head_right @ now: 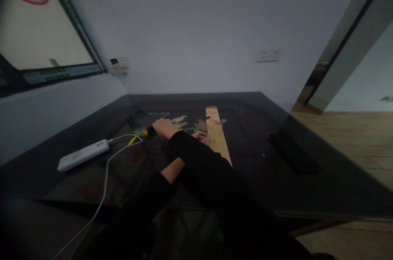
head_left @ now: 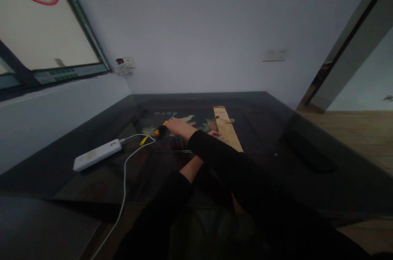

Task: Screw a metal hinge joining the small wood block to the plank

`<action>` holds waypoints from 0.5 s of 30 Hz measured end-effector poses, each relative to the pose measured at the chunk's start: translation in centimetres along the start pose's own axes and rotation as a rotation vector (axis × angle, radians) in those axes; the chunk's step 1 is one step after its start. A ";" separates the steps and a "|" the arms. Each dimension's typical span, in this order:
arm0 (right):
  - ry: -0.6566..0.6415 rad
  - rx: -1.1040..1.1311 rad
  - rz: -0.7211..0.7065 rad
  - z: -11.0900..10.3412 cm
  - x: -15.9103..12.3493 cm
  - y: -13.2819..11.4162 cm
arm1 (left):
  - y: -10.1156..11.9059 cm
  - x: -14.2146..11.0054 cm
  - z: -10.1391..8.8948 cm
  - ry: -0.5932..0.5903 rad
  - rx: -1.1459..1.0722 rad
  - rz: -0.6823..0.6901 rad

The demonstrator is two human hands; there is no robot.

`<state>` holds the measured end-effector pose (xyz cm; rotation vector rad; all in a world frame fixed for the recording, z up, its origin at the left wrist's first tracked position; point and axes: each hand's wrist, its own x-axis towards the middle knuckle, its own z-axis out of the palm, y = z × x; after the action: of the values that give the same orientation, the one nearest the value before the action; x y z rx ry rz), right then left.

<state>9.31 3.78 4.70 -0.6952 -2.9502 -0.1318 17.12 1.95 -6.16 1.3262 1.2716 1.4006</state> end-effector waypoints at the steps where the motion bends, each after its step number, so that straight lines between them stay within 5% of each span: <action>1: 0.023 -0.002 -0.037 0.9 0.9 -0.8 | 0.0 0.2 0.1 0.030 0.034 -0.020; 8: 0.041 -0.073 -0.104 4.4 5.3 -3.1 | 0.5 0.5 -1.0 -0.097 0.143 -0.015; 15: 0.084 -0.170 -0.222 5.4 6.3 -2.0 | -0.1 0.8 -0.4 0.010 0.150 -0.053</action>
<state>2.35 5.36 0.06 -0.3660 -2.9498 -0.4227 16.66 2.68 -6.14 1.3763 1.4313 1.2973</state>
